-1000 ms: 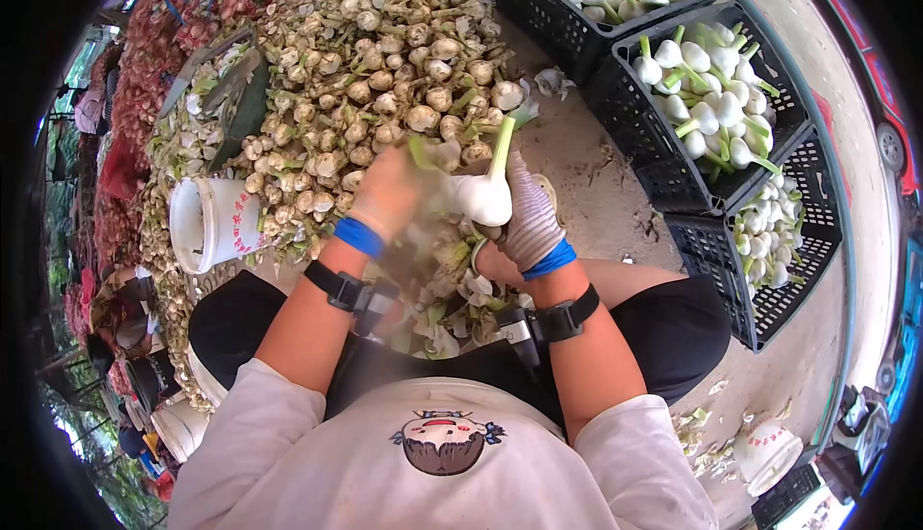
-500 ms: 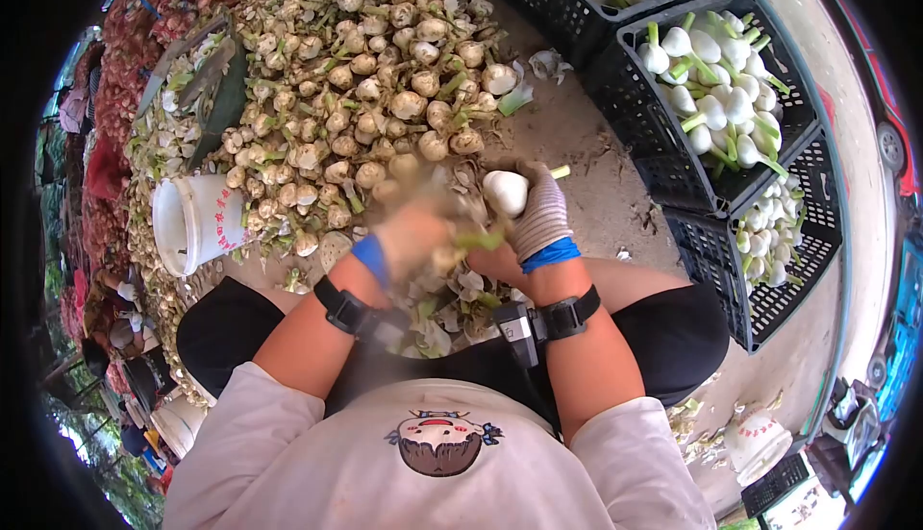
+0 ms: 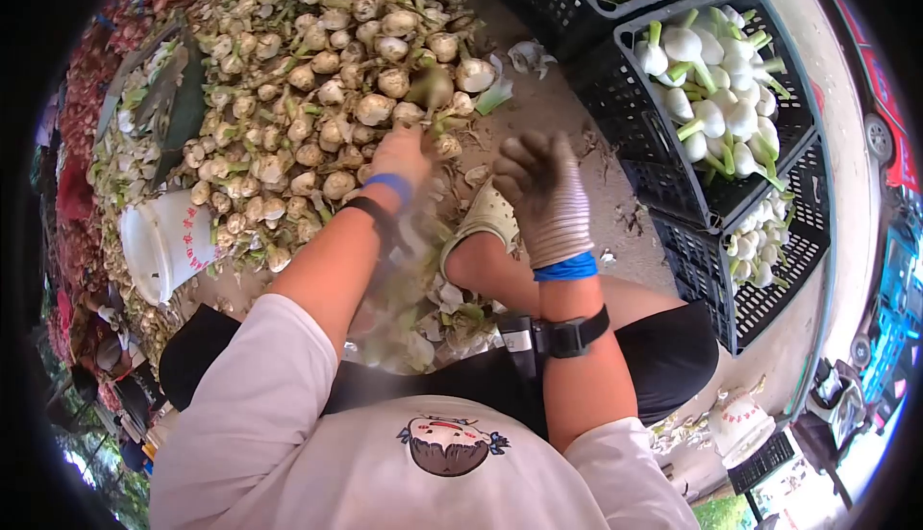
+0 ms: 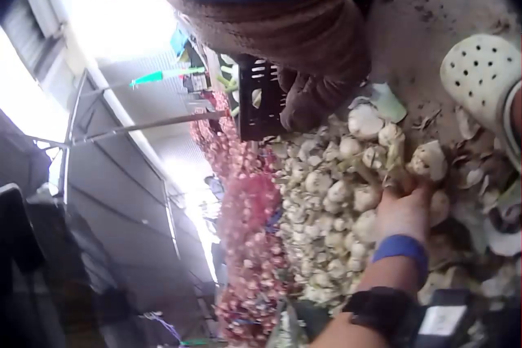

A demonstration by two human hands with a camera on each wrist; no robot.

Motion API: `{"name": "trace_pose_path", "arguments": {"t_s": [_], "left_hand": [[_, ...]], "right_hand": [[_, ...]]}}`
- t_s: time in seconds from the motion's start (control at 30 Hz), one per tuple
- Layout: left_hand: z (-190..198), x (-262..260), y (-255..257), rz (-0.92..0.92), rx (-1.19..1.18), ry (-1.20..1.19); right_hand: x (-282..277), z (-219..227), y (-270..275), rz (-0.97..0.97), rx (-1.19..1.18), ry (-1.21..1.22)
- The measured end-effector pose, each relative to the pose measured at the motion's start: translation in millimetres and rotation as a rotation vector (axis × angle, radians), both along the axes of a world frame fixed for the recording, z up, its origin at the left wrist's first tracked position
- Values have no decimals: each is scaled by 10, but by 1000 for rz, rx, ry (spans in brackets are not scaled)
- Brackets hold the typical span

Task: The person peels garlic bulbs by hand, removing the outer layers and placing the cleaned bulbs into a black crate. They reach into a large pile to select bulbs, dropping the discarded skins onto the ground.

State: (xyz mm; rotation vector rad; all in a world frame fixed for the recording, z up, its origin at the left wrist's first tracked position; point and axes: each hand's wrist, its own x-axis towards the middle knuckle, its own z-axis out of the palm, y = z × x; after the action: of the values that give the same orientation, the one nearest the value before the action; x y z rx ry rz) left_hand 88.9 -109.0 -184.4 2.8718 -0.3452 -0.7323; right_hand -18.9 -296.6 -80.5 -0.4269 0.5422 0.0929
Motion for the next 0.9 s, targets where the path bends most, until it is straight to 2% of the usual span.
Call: {"name": "trace_pose_path", "arguments": {"t_s": [0.03,0.07,0.13,0.17,0.2,0.23,0.27,0.3,0.33,0.4,0.43,0.53,0.6,0.67,0.7,0.73,0.77,0.8,0.83,0.87,0.9], "left_hand": [[37,11,19,0,40,50],[86,-9,59,1,44,55],[237,-53,147,237,-219,328],[243,-56,199,386,-405,526],[249,-120,213,389,-400,525],[356,-235,200,501,-670,641],[436,-311,217,557,-809,683],[529,-388,231,612,-948,730],[623,-428,258,371,-860,569],[820,-452,330,134,-758,388],[1004,-437,366,-93,-652,294],[1172,-468,422,-189,-508,351],[1191,-545,460,-89,-600,269],[1364,-643,428,-38,-637,134],[1461,-735,434,182,-754,194],[1603,-790,417,405,-867,256],[1454,-795,489,-35,-587,-122],[1437,-824,480,-37,-591,-128],[1700,-866,373,186,-645,47],[1844,-901,326,412,-692,226],[1619,-922,402,270,-763,143]], "right_hand": [[46,-54,36,94,70,-90],[36,-73,72,94,74,-86],[27,-45,254,262,-580,201],[4,-52,344,383,-860,101],[-60,-336,389,493,-1345,-61],[-81,-243,481,520,-1600,-142],[-96,-131,567,539,-1856,-233],[-96,-85,585,533,-1854,-249],[-91,-39,594,570,-1813,-244],[-98,33,606,593,-1775,-256],[-120,53,608,573,-1790,-289],[-174,107,569,555,-1742,-359],[-211,164,588,555,-1681,-397],[-265,344,636,409,-655,-206],[-289,461,636,301,-215,-74],[-307,443,637,297,-220,-81],[-316,382,641,257,-140,-82],[-324,355,647,218,-60,-82],[-353,506,778,180,-384,-159],[-360,534,782,183,-388,-164],[-372,552,779,265,-493,-159]]}}
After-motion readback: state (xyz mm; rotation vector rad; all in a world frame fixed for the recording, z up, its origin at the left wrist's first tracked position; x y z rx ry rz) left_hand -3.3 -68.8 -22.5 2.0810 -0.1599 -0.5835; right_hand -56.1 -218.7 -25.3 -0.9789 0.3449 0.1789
